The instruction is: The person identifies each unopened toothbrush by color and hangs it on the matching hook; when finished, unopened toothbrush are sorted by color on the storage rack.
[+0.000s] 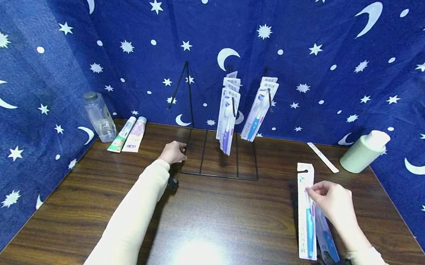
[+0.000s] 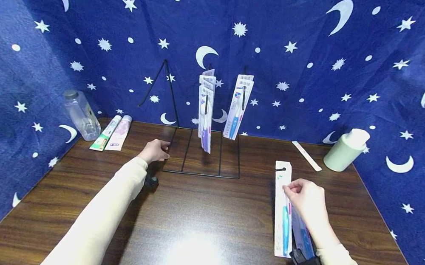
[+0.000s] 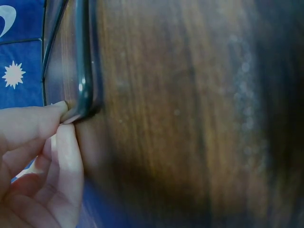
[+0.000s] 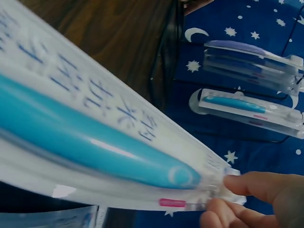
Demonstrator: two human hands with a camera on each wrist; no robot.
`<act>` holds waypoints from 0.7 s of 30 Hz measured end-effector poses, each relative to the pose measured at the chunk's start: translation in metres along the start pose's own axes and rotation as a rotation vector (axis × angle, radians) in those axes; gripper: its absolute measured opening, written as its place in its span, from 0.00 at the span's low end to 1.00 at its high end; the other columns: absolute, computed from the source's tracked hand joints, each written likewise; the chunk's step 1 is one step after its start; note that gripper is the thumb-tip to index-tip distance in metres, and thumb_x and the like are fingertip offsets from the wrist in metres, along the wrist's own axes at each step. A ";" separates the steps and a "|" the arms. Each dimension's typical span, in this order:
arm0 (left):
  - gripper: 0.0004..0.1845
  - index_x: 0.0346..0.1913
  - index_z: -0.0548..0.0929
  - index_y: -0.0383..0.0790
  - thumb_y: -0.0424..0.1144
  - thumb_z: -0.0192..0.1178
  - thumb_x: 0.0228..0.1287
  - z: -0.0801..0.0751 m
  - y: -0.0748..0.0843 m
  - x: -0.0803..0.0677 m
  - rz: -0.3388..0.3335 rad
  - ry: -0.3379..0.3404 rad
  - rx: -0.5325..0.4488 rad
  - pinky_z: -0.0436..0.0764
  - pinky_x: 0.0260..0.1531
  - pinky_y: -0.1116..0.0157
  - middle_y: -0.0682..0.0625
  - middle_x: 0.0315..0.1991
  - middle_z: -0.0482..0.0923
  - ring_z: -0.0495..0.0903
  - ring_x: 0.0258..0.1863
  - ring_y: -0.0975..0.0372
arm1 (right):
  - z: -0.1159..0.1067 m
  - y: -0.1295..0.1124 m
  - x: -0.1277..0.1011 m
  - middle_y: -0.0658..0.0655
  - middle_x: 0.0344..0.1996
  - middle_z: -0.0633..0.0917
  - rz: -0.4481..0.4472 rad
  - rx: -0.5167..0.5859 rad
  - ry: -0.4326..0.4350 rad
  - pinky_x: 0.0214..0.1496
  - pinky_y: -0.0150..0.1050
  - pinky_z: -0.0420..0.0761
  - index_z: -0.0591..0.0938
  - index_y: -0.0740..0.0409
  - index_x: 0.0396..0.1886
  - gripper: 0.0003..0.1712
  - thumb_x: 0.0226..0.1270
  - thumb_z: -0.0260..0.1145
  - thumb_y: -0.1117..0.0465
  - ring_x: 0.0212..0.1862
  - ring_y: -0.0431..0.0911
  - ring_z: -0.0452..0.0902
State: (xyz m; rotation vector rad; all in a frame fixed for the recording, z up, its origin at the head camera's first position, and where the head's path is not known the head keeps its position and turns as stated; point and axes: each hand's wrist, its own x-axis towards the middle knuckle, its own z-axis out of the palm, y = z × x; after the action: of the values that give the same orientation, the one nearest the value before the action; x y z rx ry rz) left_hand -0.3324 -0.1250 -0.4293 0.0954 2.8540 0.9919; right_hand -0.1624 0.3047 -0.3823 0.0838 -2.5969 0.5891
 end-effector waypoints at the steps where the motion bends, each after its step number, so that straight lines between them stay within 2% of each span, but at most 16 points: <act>1: 0.29 0.59 0.76 0.29 0.27 0.64 0.48 0.000 0.000 0.000 0.000 0.000 0.003 0.82 0.34 0.70 0.40 0.44 0.82 0.83 0.26 0.62 | -0.001 -0.002 0.001 0.53 0.12 0.81 -0.008 0.005 0.034 0.18 0.38 0.64 0.83 0.63 0.20 0.08 0.49 0.71 0.61 0.15 0.37 0.65; 5: 0.29 0.59 0.75 0.30 0.26 0.63 0.49 0.001 -0.002 0.000 -0.014 -0.009 -0.011 0.82 0.31 0.71 0.41 0.45 0.82 0.83 0.27 0.63 | -0.003 -0.011 0.003 0.55 0.15 0.83 -0.002 0.041 0.141 0.20 0.33 0.65 0.84 0.62 0.22 0.08 0.49 0.71 0.61 0.17 0.24 0.64; 8: 0.29 0.60 0.75 0.31 0.27 0.64 0.50 0.002 -0.003 0.000 -0.024 -0.011 -0.015 0.82 0.34 0.71 0.42 0.45 0.82 0.83 0.30 0.62 | -0.006 -0.019 0.003 0.57 0.17 0.84 0.019 0.085 0.196 0.22 0.28 0.64 0.85 0.63 0.24 0.08 0.50 0.71 0.61 0.19 0.16 0.62; 15: 0.29 0.59 0.76 0.30 0.26 0.64 0.50 0.002 -0.003 -0.002 -0.023 -0.001 -0.023 0.83 0.34 0.70 0.41 0.44 0.82 0.83 0.30 0.60 | -0.008 -0.040 0.007 0.59 0.19 0.85 0.049 0.199 0.318 0.24 0.14 0.65 0.85 0.66 0.27 0.08 0.51 0.72 0.64 0.21 0.15 0.64; 18: 0.29 0.59 0.76 0.31 0.26 0.64 0.49 0.002 -0.002 -0.001 -0.027 0.006 -0.033 0.82 0.33 0.70 0.41 0.44 0.82 0.82 0.28 0.62 | -0.007 -0.047 0.013 0.45 0.18 0.83 0.054 0.249 0.363 0.24 0.13 0.66 0.85 0.66 0.27 0.07 0.51 0.72 0.65 0.21 0.16 0.66; 21: 0.29 0.59 0.76 0.30 0.26 0.63 0.49 0.002 -0.001 0.000 -0.021 0.006 -0.035 0.82 0.32 0.71 0.41 0.44 0.82 0.82 0.27 0.62 | -0.005 -0.056 0.020 0.30 0.19 0.77 0.046 0.296 0.387 0.25 0.13 0.67 0.85 0.65 0.28 0.06 0.51 0.72 0.65 0.21 0.17 0.68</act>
State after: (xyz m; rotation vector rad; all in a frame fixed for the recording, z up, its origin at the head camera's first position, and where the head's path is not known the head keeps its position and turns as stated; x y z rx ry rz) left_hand -0.3318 -0.1247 -0.4320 0.0593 2.8350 1.0398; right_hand -0.1687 0.2573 -0.3471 0.0039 -2.1312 0.9058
